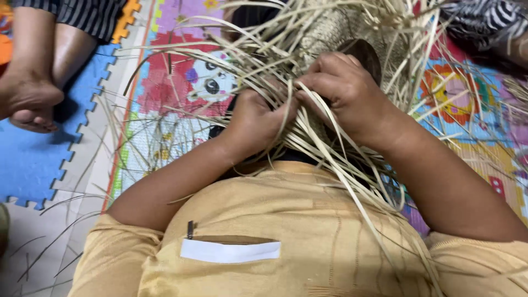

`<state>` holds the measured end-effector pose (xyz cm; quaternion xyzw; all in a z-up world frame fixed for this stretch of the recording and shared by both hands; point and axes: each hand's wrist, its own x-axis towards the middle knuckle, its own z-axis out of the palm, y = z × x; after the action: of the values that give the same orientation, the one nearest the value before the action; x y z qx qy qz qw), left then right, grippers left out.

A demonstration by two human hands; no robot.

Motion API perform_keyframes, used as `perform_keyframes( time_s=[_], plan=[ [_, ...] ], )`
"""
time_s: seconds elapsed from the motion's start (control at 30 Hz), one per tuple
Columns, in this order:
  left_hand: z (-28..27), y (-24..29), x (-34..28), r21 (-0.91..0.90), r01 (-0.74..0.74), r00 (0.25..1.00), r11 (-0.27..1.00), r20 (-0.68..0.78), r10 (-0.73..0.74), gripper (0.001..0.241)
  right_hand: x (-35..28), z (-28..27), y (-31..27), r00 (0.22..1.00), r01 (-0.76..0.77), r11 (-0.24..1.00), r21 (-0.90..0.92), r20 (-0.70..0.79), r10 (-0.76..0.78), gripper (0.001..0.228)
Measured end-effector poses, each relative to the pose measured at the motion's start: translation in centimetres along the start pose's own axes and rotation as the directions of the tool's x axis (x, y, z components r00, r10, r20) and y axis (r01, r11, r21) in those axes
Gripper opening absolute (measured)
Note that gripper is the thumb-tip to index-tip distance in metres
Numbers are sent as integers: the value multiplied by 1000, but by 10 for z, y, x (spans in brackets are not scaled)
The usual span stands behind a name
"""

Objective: Weaving a hat from dried plant fibers while sitting on the floor.

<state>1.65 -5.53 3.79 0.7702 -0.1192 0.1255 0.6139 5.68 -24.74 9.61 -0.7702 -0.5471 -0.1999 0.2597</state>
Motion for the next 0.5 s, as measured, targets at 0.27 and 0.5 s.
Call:
perform_keyframes(
  time_s=[0.27, 0.5],
  plan=[
    [2, -15, 9, -251, 163, 980, 954, 155, -127, 22, -7, 4, 8, 999, 31, 980, 196, 12, -34, 17],
    [-1, -14, 5, -443, 239, 960, 864, 244, -140, 6, -27, -11, -12, 985, 172, 948, -268, 31, -170, 19]
  ],
)
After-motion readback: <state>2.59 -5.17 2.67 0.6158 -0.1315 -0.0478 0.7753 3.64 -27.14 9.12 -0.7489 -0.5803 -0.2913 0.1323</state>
